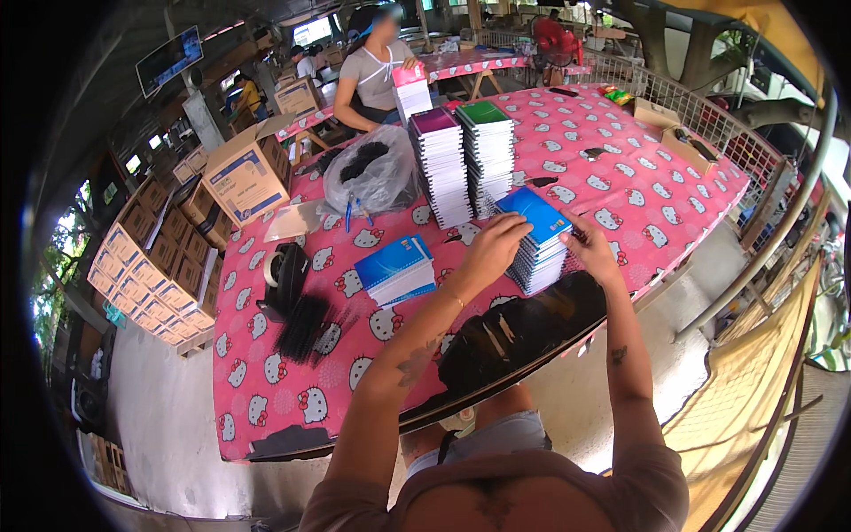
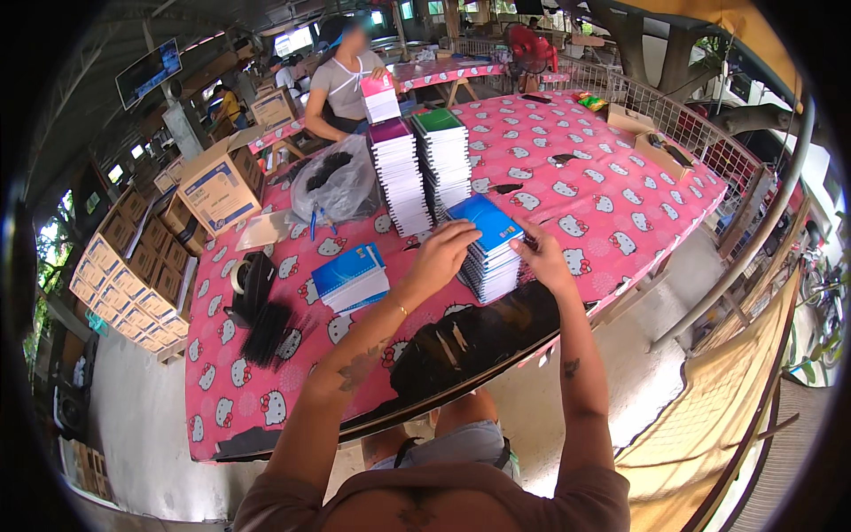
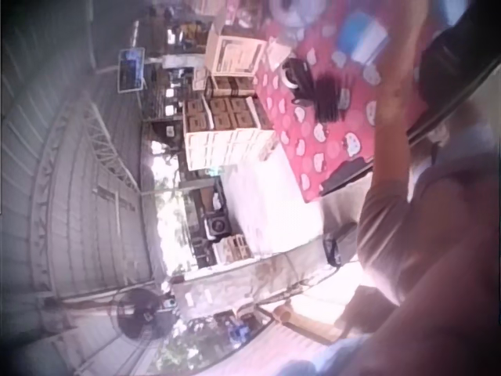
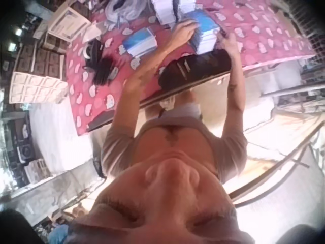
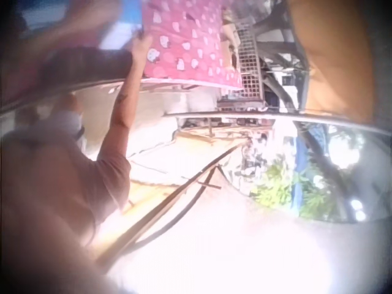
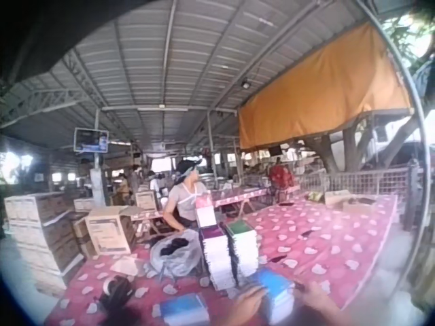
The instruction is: The person takes blue notebooks from a stack on a table, aligns them, and places them onto another stack.
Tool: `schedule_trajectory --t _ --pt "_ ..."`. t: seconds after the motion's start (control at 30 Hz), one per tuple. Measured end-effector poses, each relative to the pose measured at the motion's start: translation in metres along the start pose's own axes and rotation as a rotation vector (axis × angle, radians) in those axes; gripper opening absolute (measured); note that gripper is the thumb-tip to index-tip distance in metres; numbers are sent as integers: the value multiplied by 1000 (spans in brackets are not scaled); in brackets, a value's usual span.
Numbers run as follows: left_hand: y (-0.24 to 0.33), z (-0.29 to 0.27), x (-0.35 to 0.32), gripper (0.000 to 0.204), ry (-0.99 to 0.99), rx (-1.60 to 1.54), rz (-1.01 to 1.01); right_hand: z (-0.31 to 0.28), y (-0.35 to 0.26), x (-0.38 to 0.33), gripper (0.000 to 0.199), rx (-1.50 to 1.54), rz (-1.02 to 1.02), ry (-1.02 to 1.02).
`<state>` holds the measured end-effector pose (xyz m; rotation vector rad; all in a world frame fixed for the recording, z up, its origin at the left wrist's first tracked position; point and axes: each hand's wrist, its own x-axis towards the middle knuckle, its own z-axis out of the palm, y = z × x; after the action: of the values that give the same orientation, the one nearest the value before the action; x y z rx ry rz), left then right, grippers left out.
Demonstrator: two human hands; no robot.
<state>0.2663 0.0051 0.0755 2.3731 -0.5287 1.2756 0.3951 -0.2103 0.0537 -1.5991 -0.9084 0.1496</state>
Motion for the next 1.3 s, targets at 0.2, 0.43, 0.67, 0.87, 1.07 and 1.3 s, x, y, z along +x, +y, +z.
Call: schedule_trajectory --t 0.2,0.43,0.67,0.87,1.07,1.3 --pt "-2 8 0 28 -39 -75 -44 -5 0 -1 56 39 0 -20" --pt "11 -100 -73 26 -6 342 -275 -14 -37 -62 48 -241 -268 452" --pt "5 -170 -118 23 -224 462 -481 81 -106 -91 31 110 -403 148" --pt "83 -159 -124 25 -286 396 -389 179 -36 -100 73 279 -239 -120" --pt "117 -119 -185 42 78 268 -653 233 7 -125 58 483 66 -227" --pt "118 -113 -214 50 70 100 -749 221 0 -128 26 333 55 -308"
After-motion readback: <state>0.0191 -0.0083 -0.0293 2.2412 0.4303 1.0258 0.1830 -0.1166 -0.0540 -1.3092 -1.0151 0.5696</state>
